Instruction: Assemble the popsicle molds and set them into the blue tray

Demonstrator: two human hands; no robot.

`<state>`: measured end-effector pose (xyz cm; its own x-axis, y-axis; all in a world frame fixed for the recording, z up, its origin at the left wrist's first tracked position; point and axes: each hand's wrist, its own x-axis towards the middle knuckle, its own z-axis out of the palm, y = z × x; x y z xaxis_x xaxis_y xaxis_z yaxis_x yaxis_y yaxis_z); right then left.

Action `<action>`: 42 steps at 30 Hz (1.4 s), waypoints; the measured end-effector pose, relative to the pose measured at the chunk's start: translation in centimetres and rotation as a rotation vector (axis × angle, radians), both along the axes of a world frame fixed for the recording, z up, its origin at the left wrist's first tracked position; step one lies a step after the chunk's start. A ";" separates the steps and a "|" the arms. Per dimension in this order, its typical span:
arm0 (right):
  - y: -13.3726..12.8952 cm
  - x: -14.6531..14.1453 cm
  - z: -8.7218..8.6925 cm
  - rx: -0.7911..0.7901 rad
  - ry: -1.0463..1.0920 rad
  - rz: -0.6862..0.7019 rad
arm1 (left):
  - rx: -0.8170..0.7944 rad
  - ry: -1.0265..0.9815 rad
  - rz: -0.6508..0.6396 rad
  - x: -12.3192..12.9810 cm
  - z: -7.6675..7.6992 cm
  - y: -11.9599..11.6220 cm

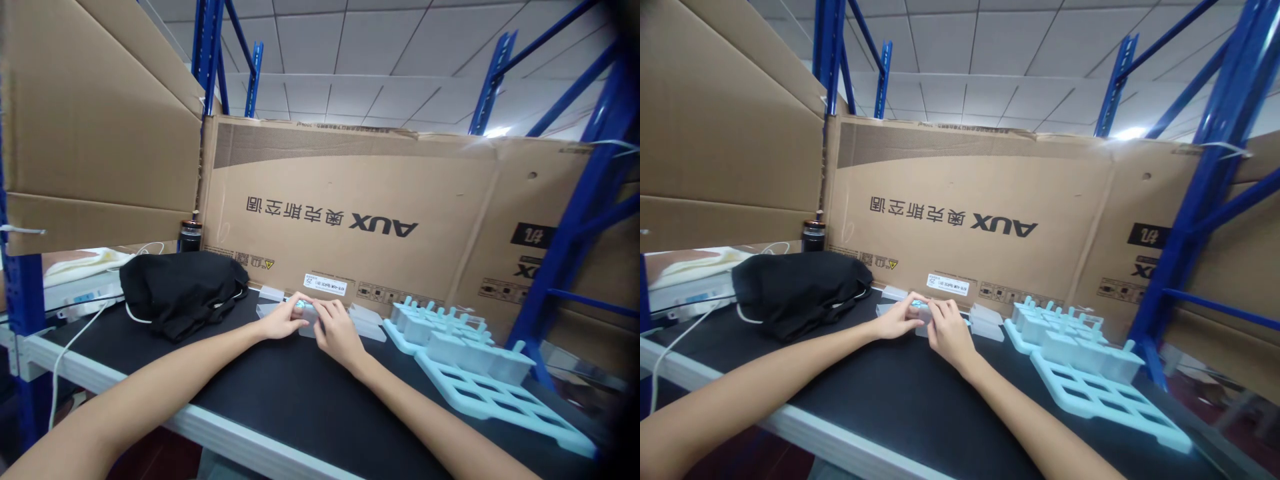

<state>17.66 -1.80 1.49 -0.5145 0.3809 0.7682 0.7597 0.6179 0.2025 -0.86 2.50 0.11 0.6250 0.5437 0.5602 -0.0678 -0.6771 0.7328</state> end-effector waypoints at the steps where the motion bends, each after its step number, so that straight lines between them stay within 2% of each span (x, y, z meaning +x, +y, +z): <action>1: -0.2 0.0 -0.1 0.012 -0.026 -0.022 | -0.001 0.002 -0.002 0.0 -0.1 0.1; 9: -0.1 0.1 -0.5 0.044 -0.029 -0.065 | -0.014 -0.020 -0.037 0.3 0.1 0.1; 15: -0.2 0.2 -0.4 0.055 -0.079 -0.027 | 0.030 0.045 0.061 0.2 0.0 0.1; 20: 0.1 0.2 -0.2 -0.073 0.156 0.110 | 0.114 0.051 0.178 0.1 0.2 -0.1; 24: 0.2 -0.2 -0.1 -0.236 0.360 0.208 | 0.185 0.022 0.264 0.1 0.5 -0.4; 26: 0.0 -0.4 -0.2 -0.297 0.351 0.247 | 0.225 0.020 0.328 0.1 0.5 -0.6; 29: -0.4 -0.7 -0.4 -0.290 0.313 0.262 | 0.276 0.029 0.398 0.0 0.5 -1.0; 33: -0.8 -1.2 -0.5 -0.283 0.300 0.252 | 0.281 0.065 0.443 -0.1 0.5 -1.5; 36: -1.0 -1.4 -0.4 -0.344 0.340 0.248 | 0.276 0.071 0.449 -0.1 0.7 -1.6; 40: -0.3 -1.4 -0.3 -0.482 0.450 0.259 | 0.260 -0.014 0.511 0.0 1.5 -1.4; 42: 0.7 -1.1 -0.6 -0.486 0.427 0.227 | 0.234 -0.076 0.573 -0.1 2.0 -1.1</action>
